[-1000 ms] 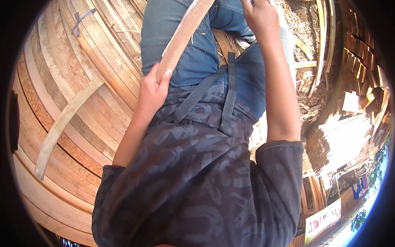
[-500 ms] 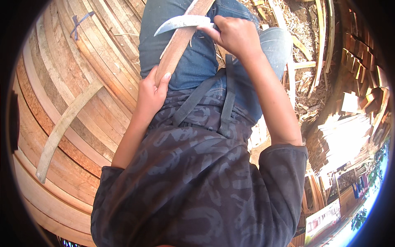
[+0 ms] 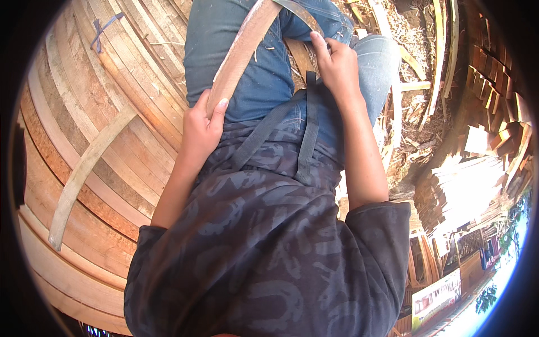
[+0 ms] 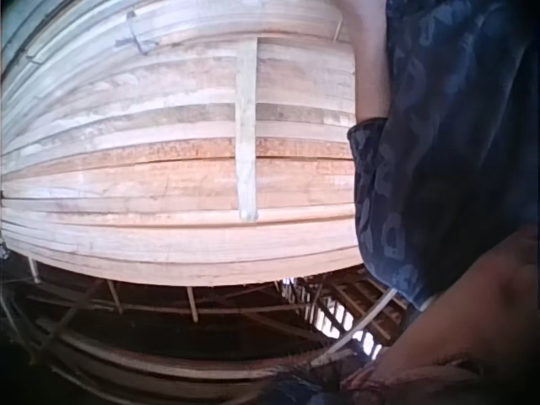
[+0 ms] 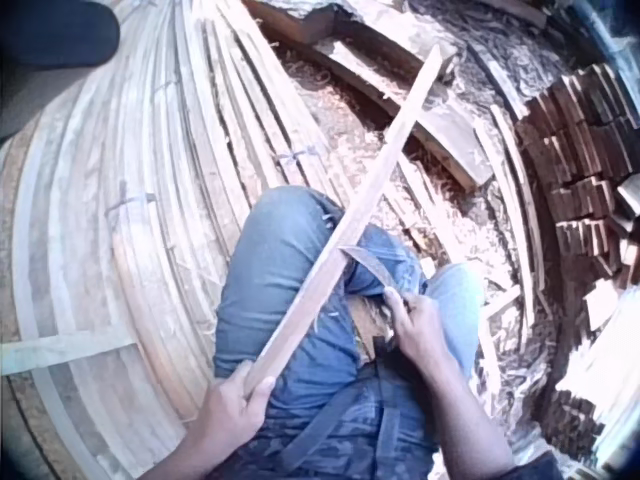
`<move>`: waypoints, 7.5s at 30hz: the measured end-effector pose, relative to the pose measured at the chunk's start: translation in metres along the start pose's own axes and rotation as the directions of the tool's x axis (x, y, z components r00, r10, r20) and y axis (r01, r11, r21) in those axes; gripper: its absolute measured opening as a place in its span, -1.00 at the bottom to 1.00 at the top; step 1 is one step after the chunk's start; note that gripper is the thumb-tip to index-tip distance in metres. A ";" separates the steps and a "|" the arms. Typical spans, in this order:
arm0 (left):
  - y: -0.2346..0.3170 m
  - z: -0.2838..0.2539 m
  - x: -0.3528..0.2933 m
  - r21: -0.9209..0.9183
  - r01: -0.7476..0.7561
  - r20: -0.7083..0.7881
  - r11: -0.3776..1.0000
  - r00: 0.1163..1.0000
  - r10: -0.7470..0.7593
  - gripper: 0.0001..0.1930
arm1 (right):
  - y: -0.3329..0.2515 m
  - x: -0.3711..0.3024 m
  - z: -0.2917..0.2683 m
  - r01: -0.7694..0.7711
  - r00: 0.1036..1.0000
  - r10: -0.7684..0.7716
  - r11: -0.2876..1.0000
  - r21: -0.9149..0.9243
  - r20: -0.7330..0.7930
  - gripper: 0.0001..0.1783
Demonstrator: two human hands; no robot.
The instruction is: The person sits on the ground and uses a curved knife to shave thin strips from a long, thin piece of wood held across their lap. They repeatedly draw the blade along the wood to remove shavings.
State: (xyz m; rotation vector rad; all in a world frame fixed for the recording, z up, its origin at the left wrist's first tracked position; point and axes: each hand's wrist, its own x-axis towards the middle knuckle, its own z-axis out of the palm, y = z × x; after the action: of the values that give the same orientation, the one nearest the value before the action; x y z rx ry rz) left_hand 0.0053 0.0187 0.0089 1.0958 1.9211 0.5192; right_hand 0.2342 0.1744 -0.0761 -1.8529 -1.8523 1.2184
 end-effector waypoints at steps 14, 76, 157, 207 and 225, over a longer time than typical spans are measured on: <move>0.009 -0.022 -0.009 0.283 -0.102 -0.080 0.954 0.988 0.129 -0.85 | -0.036 -0.013 -0.016 0.394 0.916 -0.389 0.919 0.034 -0.096 -0.63; -0.002 0.001 0.008 0.335 -0.140 -0.078 0.932 0.982 0.175 -0.90 | -0.043 0.070 -0.096 0.099 0.984 -0.149 0.914 -0.393 -0.098 -0.21; -0.007 0.007 0.007 0.319 -0.084 -0.060 0.944 0.992 0.109 -0.45 | -0.062 -0.042 -0.079 0.009 0.991 0.048 0.914 -0.405 0.129 -0.29; -0.004 -0.001 0.010 0.320 -0.077 -0.032 0.944 0.995 0.092 -0.49 | -0.139 -0.046 -0.015 -0.097 0.892 -0.127 0.884 0.458 0.433 -0.67; 0.002 -0.013 0.027 0.073 -0.080 0.018 0.994 0.997 0.079 -0.70 | -0.081 -0.044 -0.045 0.082 0.993 -0.040 0.907 -0.412 0.108 -0.34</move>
State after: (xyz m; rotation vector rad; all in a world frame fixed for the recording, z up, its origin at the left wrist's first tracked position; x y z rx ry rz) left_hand -0.0119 0.0429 0.0052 1.2235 1.9028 0.4861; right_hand 0.2151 0.1633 0.0239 -1.9452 -2.3561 0.9599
